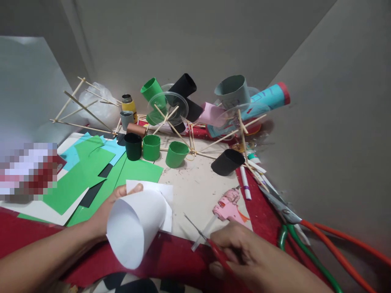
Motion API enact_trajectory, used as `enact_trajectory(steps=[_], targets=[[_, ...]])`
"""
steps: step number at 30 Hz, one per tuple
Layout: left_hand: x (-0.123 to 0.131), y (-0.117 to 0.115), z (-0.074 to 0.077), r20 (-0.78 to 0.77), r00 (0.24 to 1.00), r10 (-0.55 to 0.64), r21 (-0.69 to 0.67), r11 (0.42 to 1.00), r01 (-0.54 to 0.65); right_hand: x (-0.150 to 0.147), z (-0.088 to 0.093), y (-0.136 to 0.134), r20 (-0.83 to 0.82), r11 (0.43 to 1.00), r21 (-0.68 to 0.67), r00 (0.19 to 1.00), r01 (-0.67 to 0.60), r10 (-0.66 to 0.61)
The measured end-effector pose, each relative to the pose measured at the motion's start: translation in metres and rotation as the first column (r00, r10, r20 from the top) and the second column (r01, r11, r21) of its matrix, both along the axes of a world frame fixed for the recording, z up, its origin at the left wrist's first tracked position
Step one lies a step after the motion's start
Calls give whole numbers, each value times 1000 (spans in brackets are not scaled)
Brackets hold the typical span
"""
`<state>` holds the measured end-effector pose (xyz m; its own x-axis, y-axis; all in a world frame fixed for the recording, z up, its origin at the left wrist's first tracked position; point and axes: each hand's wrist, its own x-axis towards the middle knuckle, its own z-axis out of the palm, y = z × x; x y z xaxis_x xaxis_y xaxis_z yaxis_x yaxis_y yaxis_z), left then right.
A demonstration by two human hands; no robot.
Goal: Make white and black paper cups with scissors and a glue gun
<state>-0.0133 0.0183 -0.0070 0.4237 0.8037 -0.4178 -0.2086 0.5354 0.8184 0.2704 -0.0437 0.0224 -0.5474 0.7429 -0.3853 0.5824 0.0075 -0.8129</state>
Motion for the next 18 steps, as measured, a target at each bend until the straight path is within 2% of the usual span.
enact_trajectory(steps=[2,5,8,12,18], targets=[[-1,1,4,-3,1000,10,7,1000,-10,2,3,-2,-23,1000,1,1000,7,-7],[-1,-2,13,-67,994,-81,51,995,85,-2,1,-3,-106,997,-80,994,-13,4],[2,-5,19,-130,984,-119,87,988,131,-8,-4,-4,-147,992,-129,989,5,-24],[6,-8,20,-136,979,-149,127,978,167,-12,-11,-4,-153,985,-162,985,51,-77],[11,-10,24,-156,977,-146,166,971,172,-13,-10,-1,-84,977,-205,993,63,-82]])
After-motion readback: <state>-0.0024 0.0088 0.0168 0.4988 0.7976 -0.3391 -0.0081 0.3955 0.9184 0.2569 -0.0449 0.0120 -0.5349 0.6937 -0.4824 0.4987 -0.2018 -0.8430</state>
